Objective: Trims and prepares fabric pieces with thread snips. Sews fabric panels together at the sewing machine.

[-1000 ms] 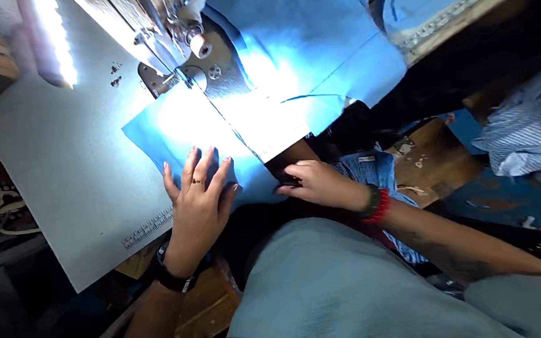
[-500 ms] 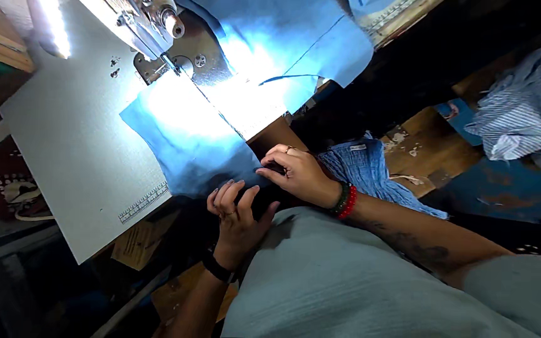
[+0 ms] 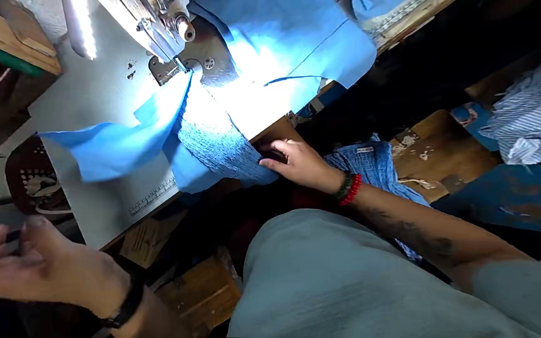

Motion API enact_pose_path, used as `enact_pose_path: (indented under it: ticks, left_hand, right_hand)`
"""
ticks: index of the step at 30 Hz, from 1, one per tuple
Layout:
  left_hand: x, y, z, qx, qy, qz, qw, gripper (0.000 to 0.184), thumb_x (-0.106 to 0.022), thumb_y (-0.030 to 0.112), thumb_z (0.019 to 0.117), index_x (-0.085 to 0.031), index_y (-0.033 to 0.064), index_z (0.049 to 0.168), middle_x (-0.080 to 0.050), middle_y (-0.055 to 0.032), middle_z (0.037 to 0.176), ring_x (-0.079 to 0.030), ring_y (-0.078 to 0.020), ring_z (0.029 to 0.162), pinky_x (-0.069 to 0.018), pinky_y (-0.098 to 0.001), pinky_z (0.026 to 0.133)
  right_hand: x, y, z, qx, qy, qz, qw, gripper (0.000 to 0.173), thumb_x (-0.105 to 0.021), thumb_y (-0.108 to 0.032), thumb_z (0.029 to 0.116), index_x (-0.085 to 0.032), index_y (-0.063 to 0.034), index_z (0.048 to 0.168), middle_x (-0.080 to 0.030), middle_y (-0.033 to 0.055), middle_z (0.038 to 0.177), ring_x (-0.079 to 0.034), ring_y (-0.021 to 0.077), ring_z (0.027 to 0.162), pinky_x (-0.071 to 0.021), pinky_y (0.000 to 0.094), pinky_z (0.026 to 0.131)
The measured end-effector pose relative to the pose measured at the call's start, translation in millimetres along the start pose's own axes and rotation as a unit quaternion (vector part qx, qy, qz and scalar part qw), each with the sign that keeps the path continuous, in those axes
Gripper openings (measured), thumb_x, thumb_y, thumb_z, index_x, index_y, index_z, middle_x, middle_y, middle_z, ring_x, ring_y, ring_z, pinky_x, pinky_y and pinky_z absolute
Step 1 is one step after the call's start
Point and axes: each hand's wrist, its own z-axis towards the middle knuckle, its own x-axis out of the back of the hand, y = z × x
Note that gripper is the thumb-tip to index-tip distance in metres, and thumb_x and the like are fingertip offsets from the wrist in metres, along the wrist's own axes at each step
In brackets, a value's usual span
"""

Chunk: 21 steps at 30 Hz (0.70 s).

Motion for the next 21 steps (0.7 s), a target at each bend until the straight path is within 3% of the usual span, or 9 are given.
enact_pose_path:
  ticks: [2, 4, 6, 8, 10, 12, 14, 18, 21]
  left_hand:
    - [-18, 10, -31, -0.126, -0.107, 0.005, 0.986, 0.051, -0.065, 0.012, 0.0986, -0.04, -0.0046, 0.14, -0.055, -0.0039, 0.135, -0.054, -0.009, 0.125, -0.0469, -0.0301, 0.107]
    - [-54, 16, -86, -0.149, -0.258, 0.008, 0.954, 0.061, -0.073, 0.035, 0.0942, -0.045, 0.0143, 0.144, -0.049, 0.003, 0.145, -0.045, -0.0062, 0.136, -0.0383, -0.0322, 0.115]
    - [-86, 5, -131, -0.067, -0.317, -0.051, 0.945, 0.068, -0.075, 0.045, 0.0915, -0.046, 0.0067, 0.14, -0.048, -0.0085, 0.141, -0.047, -0.0133, 0.133, -0.0416, -0.034, 0.11]
    - [-101, -2, -149, 0.105, -0.294, -0.12, 0.942, 0.065, -0.068, 0.029, 0.0969, -0.034, -0.0057, 0.14, -0.049, -0.0124, 0.133, -0.057, -0.0091, 0.119, -0.0531, -0.0278, 0.098]
    - [-102, 2, -149, 0.223, -0.266, -0.156, 0.925, 0.055, -0.056, 0.019, 0.1024, -0.027, -0.0044, 0.142, -0.05, -0.009, 0.126, -0.063, -0.0066, 0.102, -0.0587, -0.0272, 0.085]
    - [-100, 6, -150, 0.308, -0.266, -0.194, 0.893, 0.038, -0.045, 0.017, 0.1074, -0.034, -0.0004, 0.139, -0.058, -0.0048, 0.115, -0.066, -0.007, 0.091, -0.0598, -0.0268, 0.077]
    - [-100, 15, -143, 0.406, -0.265, -0.231, 0.843, 0.031, -0.037, 0.022, 0.1121, -0.051, 0.0016, 0.13, -0.07, -0.005, 0.102, -0.072, -0.0097, 0.088, -0.0618, -0.0293, 0.078]
    - [-93, 22, -111, 0.417, -0.244, -0.254, 0.838, 0.021, -0.043, 0.009, 0.107, -0.06, 0.0, 0.117, -0.073, -0.0058, 0.093, -0.073, -0.0117, 0.083, -0.0633, -0.0303, 0.075]
    - [-86, 15, -85, 0.363, -0.207, -0.262, 0.87, 0.015, -0.05, -0.001, 0.0962, -0.056, 0.0025, 0.11, -0.071, -0.0052, 0.088, -0.072, -0.0123, 0.08, -0.0634, -0.031, 0.072]
  right_hand:
    - [-11, 8, -1, -0.019, -0.029, 0.071, 0.997, 0.035, -0.071, -0.04, 0.0948, -0.072, -0.0063, 0.102, -0.07, 0.0074, 0.088, -0.067, 0.0177, 0.083, -0.0561, 0.0413, 0.077]
    - [-11, -8, -8, -0.041, -0.068, 0.198, 0.977, 0.025, -0.077, -0.028, 0.0913, -0.064, -0.0069, 0.087, -0.064, 0.0009, 0.076, -0.061, 0.0064, 0.07, -0.0521, 0.026, 0.066]
    - [-5, -29, -12, -0.105, -0.117, 0.322, 0.934, 0.022, -0.078, -0.022, 0.0911, -0.06, -0.0098, 0.085, -0.062, -0.0038, 0.071, -0.058, 0.0011, 0.063, -0.05, 0.0193, 0.061]
    - [0, -45, -10, -0.163, -0.139, 0.395, 0.894, 0.017, -0.067, -0.027, 0.0998, -0.061, -0.0127, 0.092, -0.056, -0.0076, 0.067, -0.047, -0.0027, 0.053, -0.0391, 0.0146, 0.05]
    - [1, -53, -1, -0.224, -0.127, 0.421, 0.87, 0.035, -0.047, -0.044, 0.1081, -0.064, -0.0142, 0.1, -0.058, -0.0072, 0.068, -0.046, -0.0034, 0.05, -0.0365, 0.0133, 0.045]
    - [0, -58, 8, -0.287, -0.102, 0.444, 0.843, 0.048, -0.037, -0.053, 0.1086, -0.065, -0.0141, 0.101, -0.06, -0.0047, 0.071, -0.051, 0.0, 0.052, -0.0393, 0.0156, 0.045]
    - [-1, -62, 16, -0.34, -0.092, 0.499, 0.792, 0.044, -0.046, -0.05, 0.1067, -0.066, -0.0128, 0.094, -0.062, -0.0037, 0.069, -0.053, 0.001, 0.051, -0.0406, 0.0162, 0.044]
    - [-5, -68, 20, -0.403, -0.105, 0.617, 0.668, 0.024, -0.058, -0.032, 0.1041, -0.062, -0.0102, 0.096, -0.06, -0.0004, 0.07, -0.052, 0.0018, 0.049, -0.0426, 0.0146, 0.043]
    - [-6, -73, 15, -0.343, -0.071, 0.634, 0.689, 0.006, -0.062, -0.016, 0.1018, -0.062, -0.0097, 0.102, -0.056, -0.0025, 0.064, -0.044, -0.0017, 0.043, -0.0356, 0.0111, 0.039]
